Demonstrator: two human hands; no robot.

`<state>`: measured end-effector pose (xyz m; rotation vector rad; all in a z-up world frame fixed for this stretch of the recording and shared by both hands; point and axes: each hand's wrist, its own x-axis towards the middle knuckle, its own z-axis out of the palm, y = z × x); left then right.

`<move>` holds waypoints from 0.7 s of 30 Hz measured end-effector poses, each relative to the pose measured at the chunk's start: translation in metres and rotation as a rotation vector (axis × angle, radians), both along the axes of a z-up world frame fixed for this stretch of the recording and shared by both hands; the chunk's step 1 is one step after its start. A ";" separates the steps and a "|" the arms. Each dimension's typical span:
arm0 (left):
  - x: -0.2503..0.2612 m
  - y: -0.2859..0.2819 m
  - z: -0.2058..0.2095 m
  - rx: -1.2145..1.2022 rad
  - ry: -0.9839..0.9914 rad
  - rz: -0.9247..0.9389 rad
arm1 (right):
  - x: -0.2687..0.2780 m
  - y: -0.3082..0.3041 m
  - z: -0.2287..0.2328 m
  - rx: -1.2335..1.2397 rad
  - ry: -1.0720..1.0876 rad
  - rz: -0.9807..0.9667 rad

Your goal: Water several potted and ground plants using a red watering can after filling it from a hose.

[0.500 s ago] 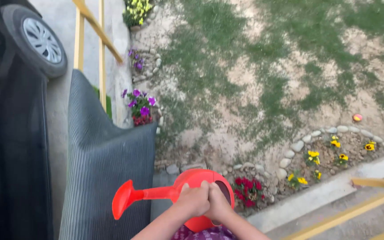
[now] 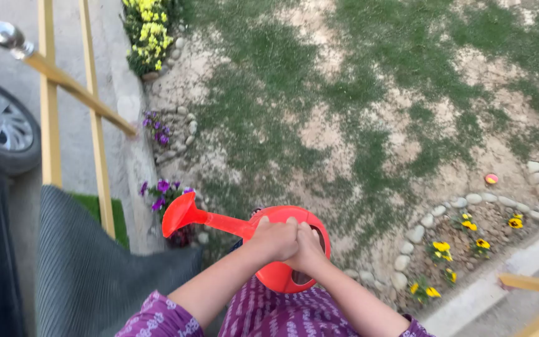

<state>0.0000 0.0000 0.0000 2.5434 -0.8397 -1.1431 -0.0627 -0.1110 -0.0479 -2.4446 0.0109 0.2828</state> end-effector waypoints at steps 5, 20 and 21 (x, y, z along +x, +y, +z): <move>0.148 -0.012 -0.047 0.014 -0.022 -0.056 | 0.127 -0.019 -0.093 0.243 -0.106 -0.027; 0.536 -0.029 -0.030 -0.500 -0.352 0.413 | 0.534 -0.095 -0.107 0.343 0.100 -0.221; 0.563 -0.025 -0.024 -0.616 -0.426 0.485 | 0.561 -0.103 -0.112 0.390 0.119 -0.232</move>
